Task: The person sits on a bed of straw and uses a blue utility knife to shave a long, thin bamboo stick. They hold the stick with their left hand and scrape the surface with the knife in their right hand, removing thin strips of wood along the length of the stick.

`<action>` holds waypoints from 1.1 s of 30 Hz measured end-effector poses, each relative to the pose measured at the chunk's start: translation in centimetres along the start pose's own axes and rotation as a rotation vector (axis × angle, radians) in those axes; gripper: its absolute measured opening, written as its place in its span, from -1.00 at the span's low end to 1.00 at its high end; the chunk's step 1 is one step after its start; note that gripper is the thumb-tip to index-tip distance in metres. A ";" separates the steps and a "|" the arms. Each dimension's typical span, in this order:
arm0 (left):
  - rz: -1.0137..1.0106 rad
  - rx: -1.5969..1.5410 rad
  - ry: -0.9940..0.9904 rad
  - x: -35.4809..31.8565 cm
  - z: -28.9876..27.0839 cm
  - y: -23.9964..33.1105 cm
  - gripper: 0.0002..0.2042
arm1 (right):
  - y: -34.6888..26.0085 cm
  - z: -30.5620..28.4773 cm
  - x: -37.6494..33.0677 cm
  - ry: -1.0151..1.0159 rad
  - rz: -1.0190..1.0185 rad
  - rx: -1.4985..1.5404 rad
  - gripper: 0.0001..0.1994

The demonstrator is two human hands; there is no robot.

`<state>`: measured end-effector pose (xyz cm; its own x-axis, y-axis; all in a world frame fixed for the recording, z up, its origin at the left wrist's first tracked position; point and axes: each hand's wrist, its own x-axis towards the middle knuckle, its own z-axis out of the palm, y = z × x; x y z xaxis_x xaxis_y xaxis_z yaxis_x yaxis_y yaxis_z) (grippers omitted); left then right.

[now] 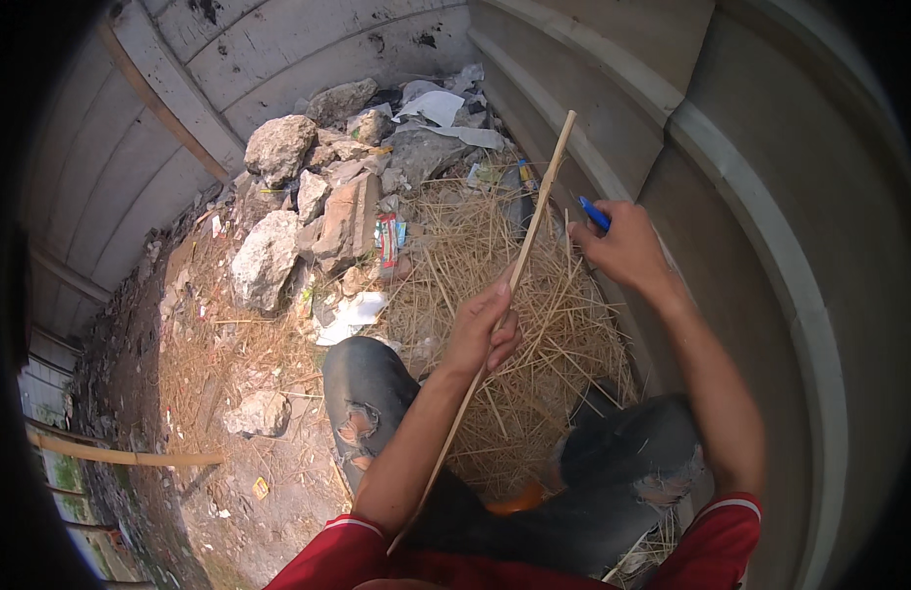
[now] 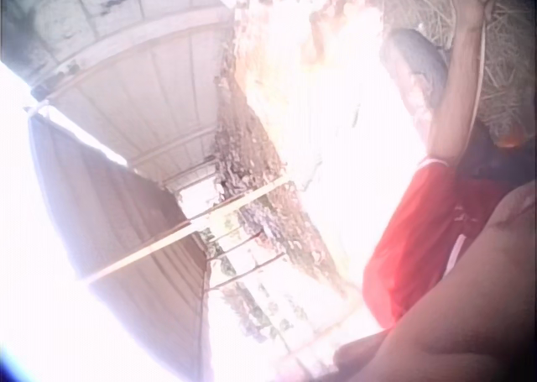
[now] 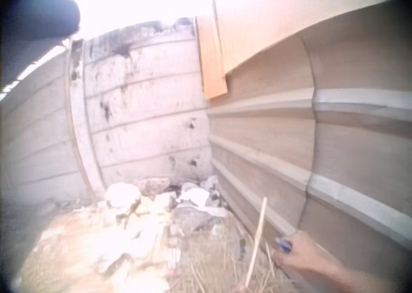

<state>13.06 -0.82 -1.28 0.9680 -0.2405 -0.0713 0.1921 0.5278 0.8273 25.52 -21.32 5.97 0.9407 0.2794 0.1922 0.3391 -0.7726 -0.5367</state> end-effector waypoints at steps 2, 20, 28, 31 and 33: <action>-0.030 -0.034 0.020 0.2 0.2 -0.2 -0.47 | -1.7 0.0 -1.0 -0.087 -0.005 -0.051 -0.68; -0.111 -0.130 0.134 -0.9 1.9 -1.8 -0.61 | -0.8 4.0 1.8 -0.041 0.023 -0.492 -0.80; -0.052 -0.174 0.172 -0.7 1.2 0.3 -0.64 | -4.1 4.0 -2.0 -0.220 -0.135 -0.426 -0.79; -0.041 -0.180 0.194 -0.9 0.3 0.5 -0.57 | -4.8 4.9 -1.6 -0.237 -0.166 -0.415 -0.80; -0.051 -0.125 0.222 -1.0 0.5 0.1 -0.56 | -4.1 5.6 -1.2 -0.216 -0.165 -0.434 -0.79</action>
<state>12.01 -0.92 -0.91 0.9655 -0.0926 -0.2432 0.2471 0.6195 0.7451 22.97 -15.35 3.34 0.8686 0.4933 0.0471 0.4953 -0.8612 -0.1142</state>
